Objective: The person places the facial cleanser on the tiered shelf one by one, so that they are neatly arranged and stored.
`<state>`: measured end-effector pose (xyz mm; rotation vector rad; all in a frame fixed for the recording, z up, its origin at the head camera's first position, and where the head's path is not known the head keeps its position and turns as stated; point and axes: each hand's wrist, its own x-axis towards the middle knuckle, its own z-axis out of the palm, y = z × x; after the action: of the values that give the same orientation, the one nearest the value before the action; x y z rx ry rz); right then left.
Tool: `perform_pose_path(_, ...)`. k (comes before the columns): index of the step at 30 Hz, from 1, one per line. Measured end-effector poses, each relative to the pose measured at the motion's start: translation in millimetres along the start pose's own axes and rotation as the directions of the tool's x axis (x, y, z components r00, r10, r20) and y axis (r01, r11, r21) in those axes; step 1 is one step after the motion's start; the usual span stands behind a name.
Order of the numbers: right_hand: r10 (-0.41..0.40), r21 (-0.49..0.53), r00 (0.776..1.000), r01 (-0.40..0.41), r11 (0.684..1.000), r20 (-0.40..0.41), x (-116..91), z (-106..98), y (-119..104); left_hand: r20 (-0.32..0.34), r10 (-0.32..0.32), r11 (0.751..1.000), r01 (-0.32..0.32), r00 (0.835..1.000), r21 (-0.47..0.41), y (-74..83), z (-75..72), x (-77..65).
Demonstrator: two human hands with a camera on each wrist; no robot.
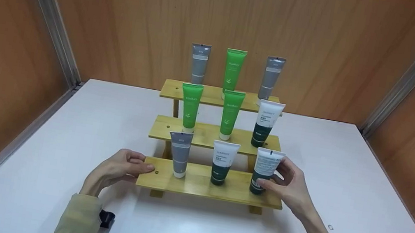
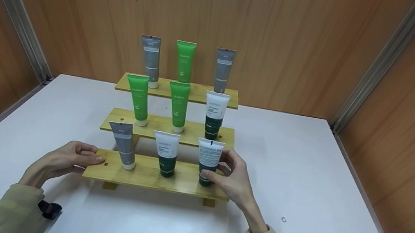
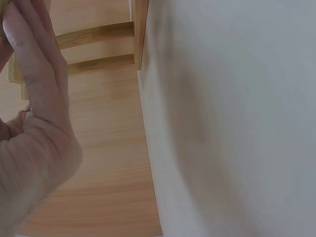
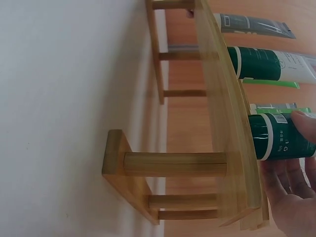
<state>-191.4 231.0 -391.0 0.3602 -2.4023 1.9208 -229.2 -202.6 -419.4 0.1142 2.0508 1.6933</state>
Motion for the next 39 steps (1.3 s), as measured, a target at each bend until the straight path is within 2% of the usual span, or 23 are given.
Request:
perform_pose_path(10, -0.002, 0.005, 1.0, 0.002, 1.0, 0.002, -1.7, -0.2, 4.2, -0.001, 0.001, 1.0, -0.001, 1.0, -0.007, -0.7, -0.2, 0.5)
perform_pose_path(17, 0.009, -0.003, 1.0, -0.009, 1.0, 0.009, -2.5, 0.8, 4.3, -0.026, -0.017, 1.0, 0.016, 1.0, -0.014, -2.3, 0.2, 0.9)
perform_pose_path(33, -0.013, 0.034, 1.0, 0.013, 0.999, 0.008, -2.6, 1.9, 7.4, 0.011, 0.007, 0.999, -0.007, 1.0, -0.032, -2.1, -1.6, -2.7)
perform_pose_path(39, -0.035, 0.025, 0.999, 0.035, 0.999, 0.015, -2.0, 0.3, 11.2, -0.002, 0.002, 1.0, -0.002, 1.0, -0.031, -1.1, -1.6, -1.6)
